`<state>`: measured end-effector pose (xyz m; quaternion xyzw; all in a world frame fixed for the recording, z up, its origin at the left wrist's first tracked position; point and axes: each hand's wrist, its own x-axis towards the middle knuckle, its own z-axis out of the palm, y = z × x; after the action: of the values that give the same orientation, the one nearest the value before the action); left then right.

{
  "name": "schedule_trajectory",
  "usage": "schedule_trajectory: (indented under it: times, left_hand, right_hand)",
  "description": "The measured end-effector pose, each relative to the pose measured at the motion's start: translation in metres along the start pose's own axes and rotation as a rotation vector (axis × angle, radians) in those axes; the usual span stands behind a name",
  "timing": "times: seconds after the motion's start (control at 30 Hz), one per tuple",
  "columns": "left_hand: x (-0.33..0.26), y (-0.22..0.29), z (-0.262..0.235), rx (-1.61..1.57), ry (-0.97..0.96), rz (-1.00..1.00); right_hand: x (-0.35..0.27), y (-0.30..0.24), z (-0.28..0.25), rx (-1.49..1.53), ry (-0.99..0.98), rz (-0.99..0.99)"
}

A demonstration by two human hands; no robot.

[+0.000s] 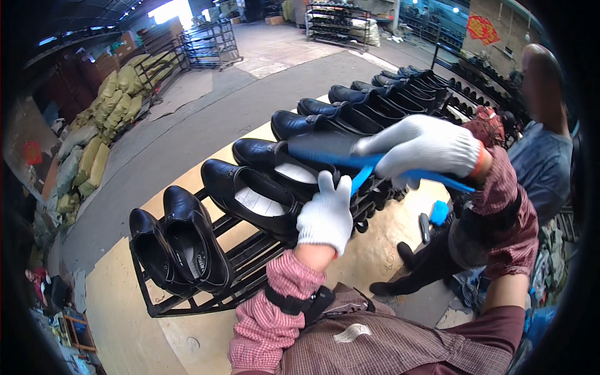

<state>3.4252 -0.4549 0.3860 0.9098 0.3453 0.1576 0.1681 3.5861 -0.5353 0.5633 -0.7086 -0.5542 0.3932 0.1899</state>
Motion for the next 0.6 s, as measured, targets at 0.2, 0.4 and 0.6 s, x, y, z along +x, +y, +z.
schedule_trajectory:
  times: [0.2,0.4,0.6]
  left_hand:
    - [-0.026,0.017,0.004,0.058,-0.003,0.039]
    - [-0.028,-0.017,0.003,0.160,0.132,0.073]
    - [-0.028,-0.004,0.010,0.069,0.205,0.182]
  right_hand:
    - [0.103,-0.003,0.023,-1.148,-0.416,-0.465]
    - [0.160,-0.008,0.063,-0.884,-0.110,-0.338]
    - [0.114,-0.017,0.041,-0.973,-0.175,-0.269]
